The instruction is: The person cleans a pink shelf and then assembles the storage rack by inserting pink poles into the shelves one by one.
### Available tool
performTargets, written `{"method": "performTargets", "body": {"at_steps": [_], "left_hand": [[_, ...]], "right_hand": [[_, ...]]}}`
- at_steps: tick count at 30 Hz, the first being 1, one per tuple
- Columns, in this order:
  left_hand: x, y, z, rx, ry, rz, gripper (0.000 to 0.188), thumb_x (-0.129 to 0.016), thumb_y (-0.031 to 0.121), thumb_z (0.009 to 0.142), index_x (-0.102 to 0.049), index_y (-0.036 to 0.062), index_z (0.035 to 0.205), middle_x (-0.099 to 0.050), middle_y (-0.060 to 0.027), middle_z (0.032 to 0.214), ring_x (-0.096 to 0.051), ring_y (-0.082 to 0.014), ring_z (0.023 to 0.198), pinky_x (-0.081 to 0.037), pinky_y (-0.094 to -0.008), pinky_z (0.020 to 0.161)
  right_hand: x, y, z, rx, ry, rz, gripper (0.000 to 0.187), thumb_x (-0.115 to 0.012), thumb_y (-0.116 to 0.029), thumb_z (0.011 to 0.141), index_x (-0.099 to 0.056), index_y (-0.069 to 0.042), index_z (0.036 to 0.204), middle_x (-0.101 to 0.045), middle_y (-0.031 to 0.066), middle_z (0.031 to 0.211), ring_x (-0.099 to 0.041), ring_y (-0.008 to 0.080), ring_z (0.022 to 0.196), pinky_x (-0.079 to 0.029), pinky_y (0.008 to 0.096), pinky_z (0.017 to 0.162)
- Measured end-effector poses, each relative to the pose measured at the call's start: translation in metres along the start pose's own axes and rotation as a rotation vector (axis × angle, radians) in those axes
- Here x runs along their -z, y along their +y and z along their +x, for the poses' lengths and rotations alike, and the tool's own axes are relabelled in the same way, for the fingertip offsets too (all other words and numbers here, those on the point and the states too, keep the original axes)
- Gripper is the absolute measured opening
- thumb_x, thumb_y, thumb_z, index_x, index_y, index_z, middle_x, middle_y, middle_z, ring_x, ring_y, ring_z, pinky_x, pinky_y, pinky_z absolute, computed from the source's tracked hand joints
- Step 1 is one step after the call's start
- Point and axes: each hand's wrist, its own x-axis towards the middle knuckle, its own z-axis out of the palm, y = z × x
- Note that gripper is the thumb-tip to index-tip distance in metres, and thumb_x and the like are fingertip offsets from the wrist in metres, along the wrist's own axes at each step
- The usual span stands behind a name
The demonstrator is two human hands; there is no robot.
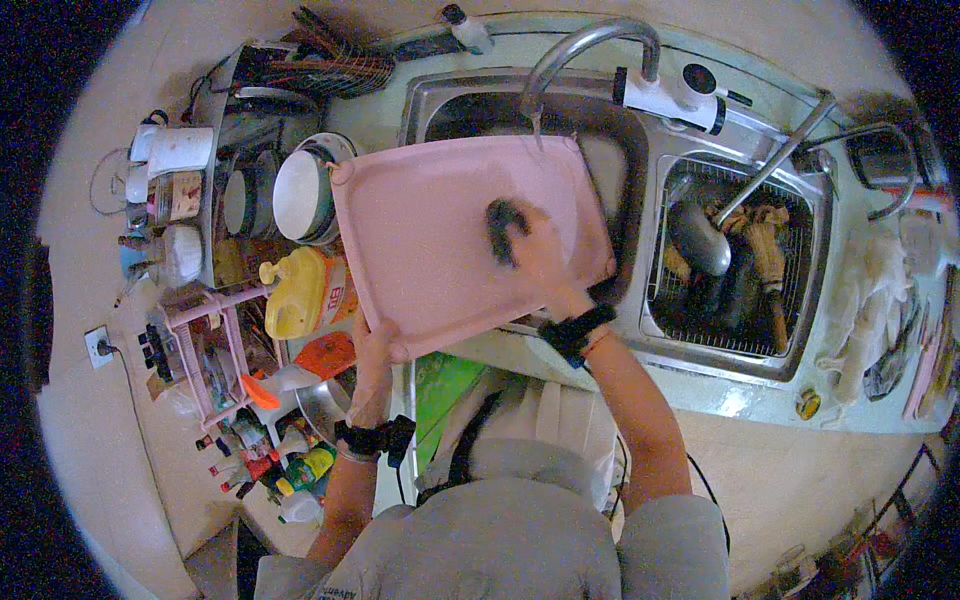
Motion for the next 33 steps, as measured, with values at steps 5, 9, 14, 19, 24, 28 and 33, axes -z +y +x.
{"method": "performTargets", "body": {"at_steps": [5,9,14,19,24,28,33], "left_hand": [[-0.007,0.023,-0.001,0.098,0.022,0.002,0.050,-0.045,0.005,0.070,-0.044,-0.0042,0.120,-0.056,-0.0102,0.103,-0.053,-0.0157,0.087,-0.044,-0.0271,0.075],[-0.010,0.027,0.004,0.054,0.015,-0.029,0.052,-0.045,0.003,0.071,-0.041,-0.0035,0.123,-0.055,-0.0098,0.105,-0.053,-0.0153,0.087,-0.044,-0.0269,0.075],[0.005,0.013,0.023,-0.073,-0.087,0.087,0.052,-0.047,0.003,0.075,-0.038,-0.0033,0.126,-0.053,-0.0120,0.111,-0.052,-0.0178,0.096,-0.042,-0.0286,0.083],[0.002,0.015,0.040,-0.174,-0.114,0.201,0.057,-0.050,0.004,0.076,-0.033,-0.0026,0.130,-0.047,-0.0149,0.121,-0.046,-0.0213,0.110,-0.036,-0.0312,0.093],[0.003,0.017,0.043,-0.189,-0.182,0.082,0.069,-0.050,0.000,0.071,-0.024,-0.0020,0.135,-0.038,-0.0161,0.130,-0.040,-0.0226,0.117,-0.033,-0.0310,0.096],[0.008,0.011,0.045,-0.039,-0.216,0.030,0.069,-0.048,-0.001,0.067,-0.028,-0.0026,0.133,-0.042,-0.0159,0.126,-0.042,-0.0232,0.115,-0.034,-0.0312,0.096],[0.008,0.002,0.042,-0.016,-0.031,0.206,0.061,-0.047,0.001,0.067,-0.037,-0.0033,0.127,-0.049,-0.0147,0.118,-0.048,-0.0234,0.109,-0.037,-0.0317,0.093]], "right_hand": [[0.049,-0.021,0.049,-0.324,0.028,0.513,0.034,-0.054,-0.005,0.082,-0.053,-0.002,0.115,-0.061,0.0114,0.099,-0.059,0.0202,0.087,-0.047,0.0300,0.075],[0.058,-0.009,0.077,-0.221,0.085,0.834,0.034,-0.055,-0.006,0.083,-0.052,-0.001,0.116,-0.060,0.0085,0.098,-0.058,0.0163,0.082,-0.048,0.0276,0.070],[0.059,-0.009,0.084,-0.330,0.066,1.061,0.028,-0.052,-0.006,0.083,-0.055,-0.001,0.110,-0.061,0.0094,0.095,-0.061,0.0169,0.077,-0.051,0.0300,0.068],[0.005,-0.041,0.054,-0.247,-0.056,0.462,0.031,-0.049,-0.008,0.083,-0.051,0.000,0.113,-0.061,0.0118,0.096,-0.060,0.0217,0.082,-0.050,0.0330,0.074],[-0.086,-0.085,0.010,0.352,-0.008,0.066,0.043,-0.053,-0.005,0.079,-0.048,-0.005,0.122,-0.056,0.0186,0.111,-0.052,0.0313,0.105,-0.044,0.0380,0.087],[-0.104,-0.100,-0.013,0.361,-0.146,-0.242,0.051,-0.050,-0.002,0.077,-0.042,-0.008,0.128,-0.047,0.0217,0.122,-0.047,0.0342,0.111,-0.043,0.0402,0.088],[-0.083,-0.031,0.001,0.125,0.023,-0.348,0.053,-0.045,0.000,0.079,-0.040,-0.013,0.130,-0.043,0.0231,0.126,-0.050,0.0390,0.104,-0.043,0.0436,0.086]]}}
